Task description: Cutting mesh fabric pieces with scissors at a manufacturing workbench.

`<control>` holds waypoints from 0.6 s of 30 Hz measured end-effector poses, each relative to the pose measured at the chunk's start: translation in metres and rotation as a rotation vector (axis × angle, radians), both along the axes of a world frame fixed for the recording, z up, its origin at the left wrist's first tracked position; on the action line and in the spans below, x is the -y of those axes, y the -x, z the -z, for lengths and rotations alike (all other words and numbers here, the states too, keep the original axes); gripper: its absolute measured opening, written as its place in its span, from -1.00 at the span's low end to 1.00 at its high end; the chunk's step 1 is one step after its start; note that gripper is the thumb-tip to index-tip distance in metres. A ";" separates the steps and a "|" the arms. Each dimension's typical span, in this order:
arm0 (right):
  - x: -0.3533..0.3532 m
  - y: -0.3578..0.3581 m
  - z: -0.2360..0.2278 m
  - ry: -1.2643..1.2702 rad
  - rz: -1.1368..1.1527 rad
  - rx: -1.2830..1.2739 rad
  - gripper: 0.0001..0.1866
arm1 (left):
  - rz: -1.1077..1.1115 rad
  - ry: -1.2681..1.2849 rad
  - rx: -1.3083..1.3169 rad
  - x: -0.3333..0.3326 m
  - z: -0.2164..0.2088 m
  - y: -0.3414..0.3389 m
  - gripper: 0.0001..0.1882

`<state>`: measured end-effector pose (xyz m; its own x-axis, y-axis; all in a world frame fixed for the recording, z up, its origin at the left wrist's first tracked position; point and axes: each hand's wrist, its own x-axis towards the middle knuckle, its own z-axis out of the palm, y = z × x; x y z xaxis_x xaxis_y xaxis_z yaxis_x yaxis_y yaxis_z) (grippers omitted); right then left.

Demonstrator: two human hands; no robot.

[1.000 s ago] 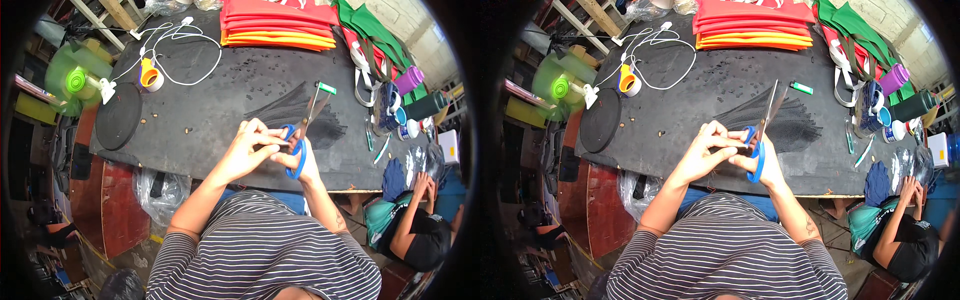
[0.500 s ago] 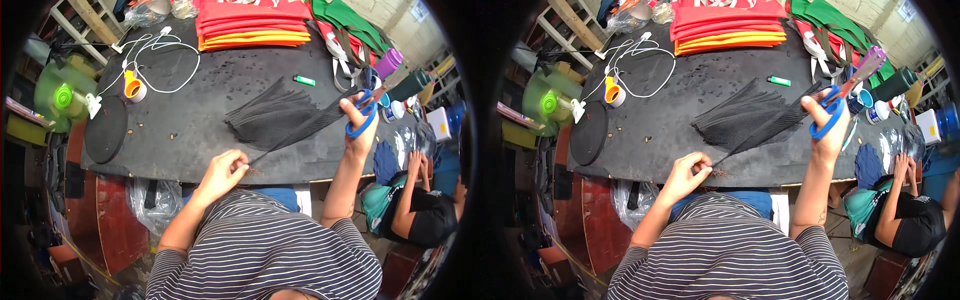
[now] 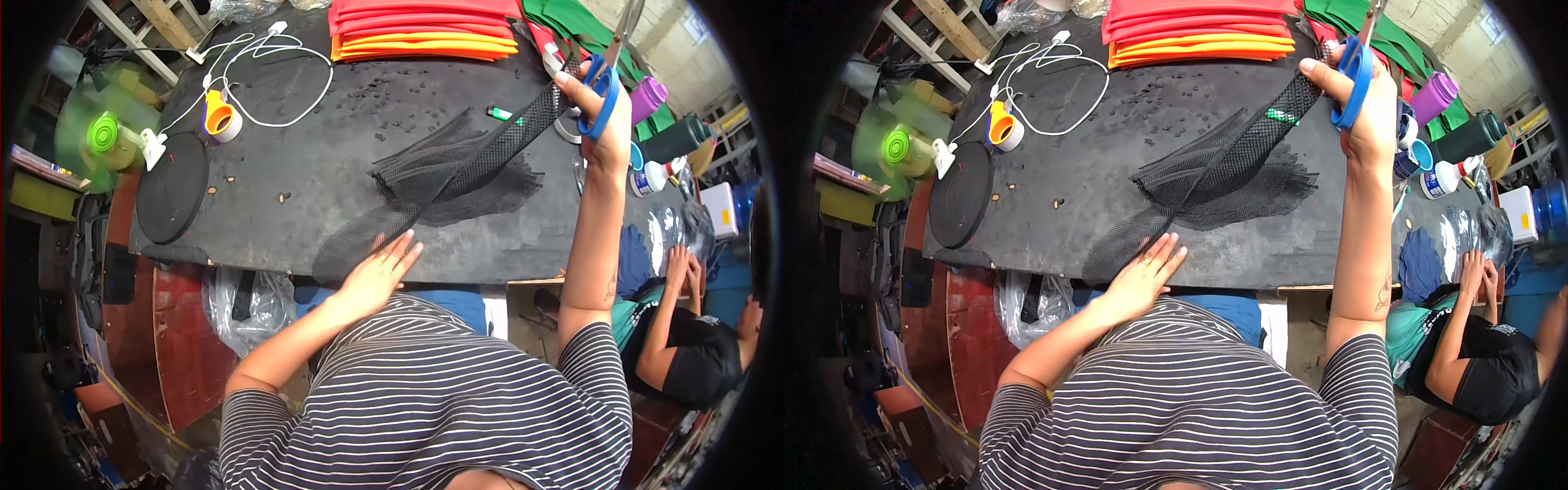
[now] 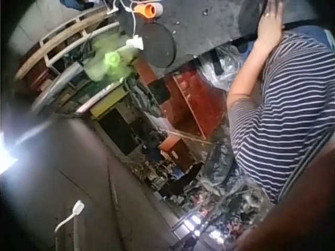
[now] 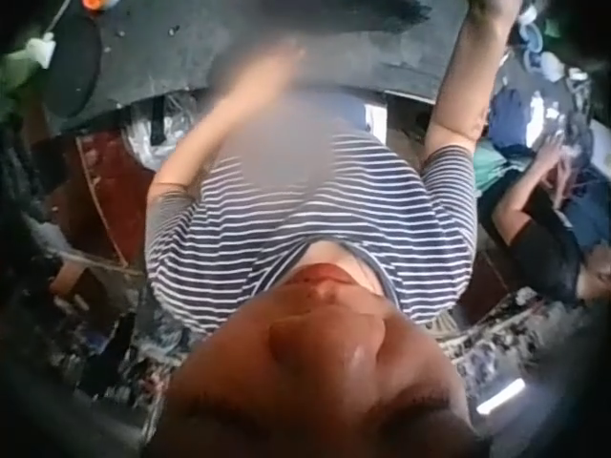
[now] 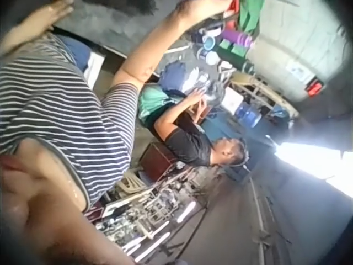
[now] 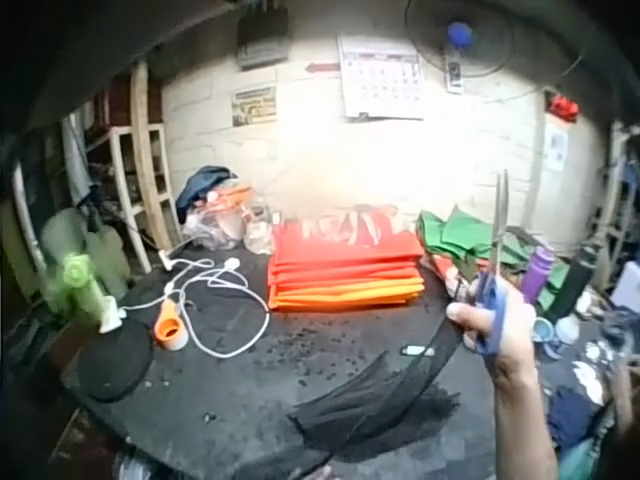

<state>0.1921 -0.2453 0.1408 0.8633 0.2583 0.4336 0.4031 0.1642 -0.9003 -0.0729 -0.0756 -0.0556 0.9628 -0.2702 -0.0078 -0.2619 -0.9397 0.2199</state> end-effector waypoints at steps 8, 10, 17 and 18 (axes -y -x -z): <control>0.000 0.012 0.015 0.031 -0.009 -0.061 -0.69 | 0.286 0.421 0.555 -0.008 0.011 0.017 -0.73; -0.003 0.011 0.022 0.058 -0.004 -0.104 -0.68 | 0.141 0.556 0.603 -0.006 -0.005 0.022 -0.76; 0.027 -0.017 0.044 0.114 -0.007 -0.153 -0.75 | -1.034 0.601 0.749 -0.088 0.000 0.159 -0.74; 0.027 -0.024 0.046 0.099 -0.036 -0.141 -0.77 | -1.195 0.541 0.654 -0.098 0.022 0.211 -0.78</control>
